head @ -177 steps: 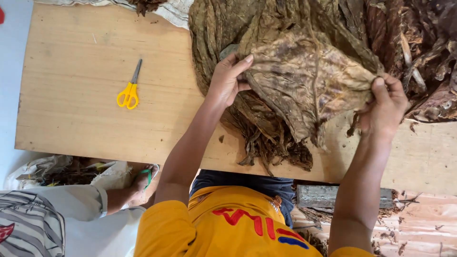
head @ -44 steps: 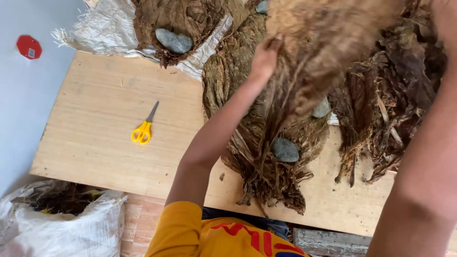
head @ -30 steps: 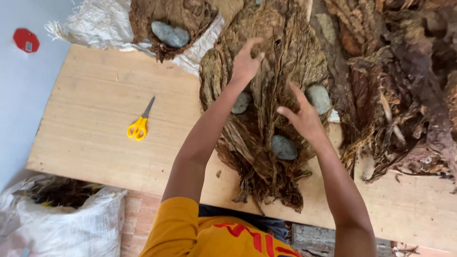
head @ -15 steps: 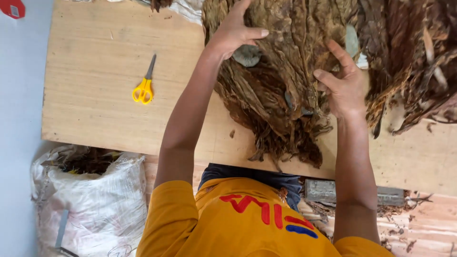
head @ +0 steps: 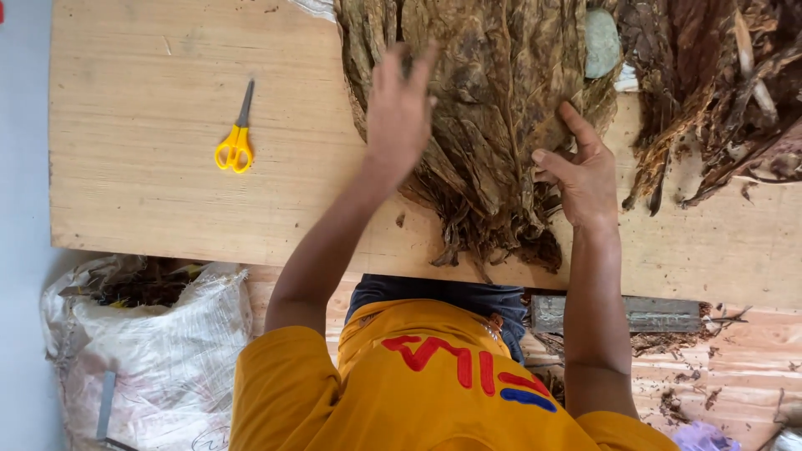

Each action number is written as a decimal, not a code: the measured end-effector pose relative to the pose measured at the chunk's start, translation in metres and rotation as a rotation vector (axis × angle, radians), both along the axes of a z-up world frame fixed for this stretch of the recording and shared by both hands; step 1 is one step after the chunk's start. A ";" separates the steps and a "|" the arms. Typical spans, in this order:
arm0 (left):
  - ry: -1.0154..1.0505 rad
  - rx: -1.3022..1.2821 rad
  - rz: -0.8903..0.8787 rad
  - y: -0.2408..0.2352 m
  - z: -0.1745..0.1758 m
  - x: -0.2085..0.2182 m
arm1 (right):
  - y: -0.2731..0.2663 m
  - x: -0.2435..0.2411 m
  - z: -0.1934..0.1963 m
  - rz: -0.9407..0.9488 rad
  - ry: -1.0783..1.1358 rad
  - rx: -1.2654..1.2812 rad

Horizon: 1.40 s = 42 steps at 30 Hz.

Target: The person places several smooth, grey rocks onto a large, dried brown leaf spread on a wooden table. They adjust the rocks and the leaf's position with both hands, occasionally lifting the leaf to reposition it. A pair of yellow scissors is visible on the table but is not used.

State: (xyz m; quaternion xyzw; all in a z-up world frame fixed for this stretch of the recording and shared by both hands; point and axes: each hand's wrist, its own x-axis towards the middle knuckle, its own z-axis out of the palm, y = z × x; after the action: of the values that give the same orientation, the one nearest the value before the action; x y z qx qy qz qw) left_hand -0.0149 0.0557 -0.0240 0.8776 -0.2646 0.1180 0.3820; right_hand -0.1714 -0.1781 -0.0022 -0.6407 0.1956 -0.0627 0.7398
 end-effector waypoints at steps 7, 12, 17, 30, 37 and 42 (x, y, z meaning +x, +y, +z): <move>0.088 0.352 -0.816 0.001 0.054 -0.082 | -0.017 -0.001 -0.032 0.060 -0.181 0.096; 0.146 0.333 -0.761 0.000 0.037 -0.086 | -0.016 0.002 -0.032 0.029 -0.152 0.278; 0.054 0.282 -0.658 -0.008 0.018 -0.091 | -0.018 0.007 -0.035 -0.037 -0.123 0.429; 0.135 -0.351 -0.439 -0.012 0.055 -0.072 | 0.008 -0.003 0.002 0.180 -0.331 -0.793; 0.293 -0.257 -0.487 -0.011 0.071 -0.064 | -0.002 0.007 0.008 0.478 -0.232 -1.097; 0.210 -0.223 -0.464 -0.016 0.055 -0.069 | -0.026 -0.003 -0.031 0.084 -0.405 -0.608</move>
State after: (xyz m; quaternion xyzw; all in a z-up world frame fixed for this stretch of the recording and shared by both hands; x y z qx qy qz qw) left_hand -0.0839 0.0396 0.0308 0.7535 -0.4029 -0.0359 0.5183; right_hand -0.1745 -0.2040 -0.0329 -0.8134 -0.0089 -0.2130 0.5412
